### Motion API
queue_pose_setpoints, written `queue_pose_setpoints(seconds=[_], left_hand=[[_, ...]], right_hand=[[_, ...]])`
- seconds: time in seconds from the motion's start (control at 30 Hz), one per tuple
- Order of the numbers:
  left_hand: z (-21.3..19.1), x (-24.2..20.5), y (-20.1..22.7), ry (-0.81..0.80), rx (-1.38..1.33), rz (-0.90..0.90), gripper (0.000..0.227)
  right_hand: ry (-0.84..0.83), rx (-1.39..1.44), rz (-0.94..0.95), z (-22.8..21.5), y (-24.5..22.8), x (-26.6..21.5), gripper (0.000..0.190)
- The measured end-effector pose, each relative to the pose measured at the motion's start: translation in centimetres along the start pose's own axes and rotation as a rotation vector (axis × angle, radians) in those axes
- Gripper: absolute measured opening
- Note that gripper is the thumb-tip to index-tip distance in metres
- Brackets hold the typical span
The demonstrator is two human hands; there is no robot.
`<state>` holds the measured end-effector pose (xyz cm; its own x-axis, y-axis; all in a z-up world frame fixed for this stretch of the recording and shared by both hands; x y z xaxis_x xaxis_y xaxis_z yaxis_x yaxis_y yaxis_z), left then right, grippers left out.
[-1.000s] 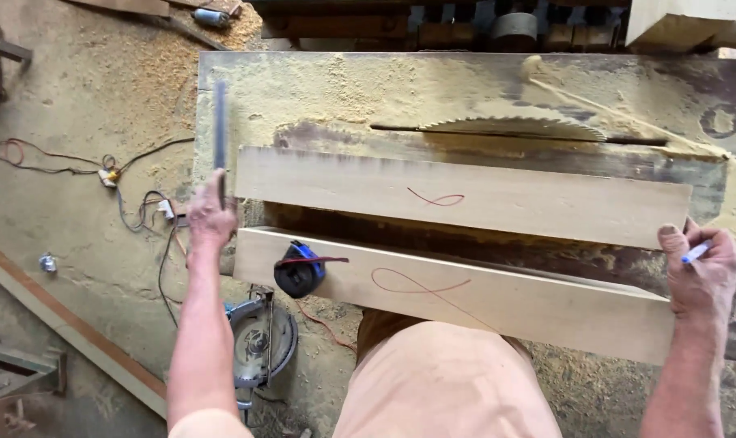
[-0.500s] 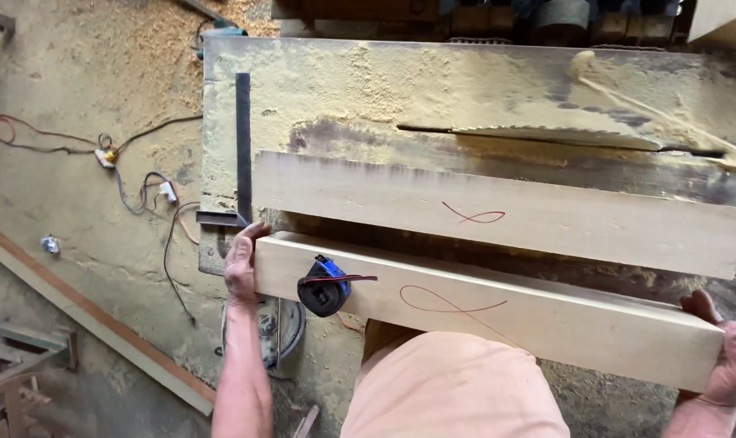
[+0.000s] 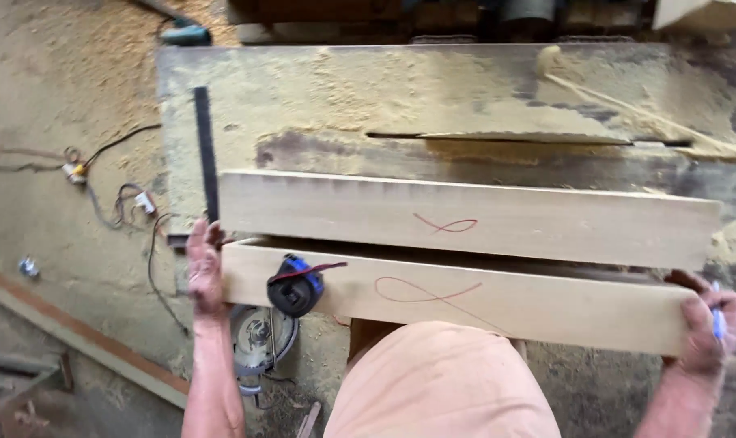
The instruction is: Measuring and marking wooden boards using a tape measure, square, and marker on a table saw surface.
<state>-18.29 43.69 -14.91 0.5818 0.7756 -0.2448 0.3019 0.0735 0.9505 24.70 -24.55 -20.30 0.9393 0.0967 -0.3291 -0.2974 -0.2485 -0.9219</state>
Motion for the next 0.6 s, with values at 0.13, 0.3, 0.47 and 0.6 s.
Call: queue_pose_setpoints(seconds=[0.13, 0.3, 0.47, 0.6], left_hand=[[-1.6, 0.6, -2.8, 0.090, -0.138, -0.105, 0.074], [-1.6, 7.0, 2.5, 0.024, 0.709, 0.286, 0.049], [3.9, 12.4, 2.5, -0.182, 0.199, -0.103, 0.062], [4.9, 10.3, 4.6, -0.218, 0.229, -0.197, 0.076]], right_hand=[[0.041, 0.097, -0.130, -0.1, -0.6, 1.5, 0.025], [0.311, -0.080, 0.113, 2.9, -6.7, 5.8, 0.023], [-0.237, 0.112, -0.075, 9.3, -7.4, 11.9, 0.031], [-0.314, 0.127, -0.147, 8.6, -7.4, 12.3, 0.045]])
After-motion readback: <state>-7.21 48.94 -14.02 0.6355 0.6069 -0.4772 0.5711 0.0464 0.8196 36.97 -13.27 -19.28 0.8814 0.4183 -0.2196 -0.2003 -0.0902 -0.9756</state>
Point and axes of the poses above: each hand's wrist, its own x-axis towards the middle knuckle, its own z-axis out of the palm, y = z × x, the point moved 10 cm from there along x, towards the middle knuckle, and after that the axes turned 1 degree about -z, right-handed, at the moved point
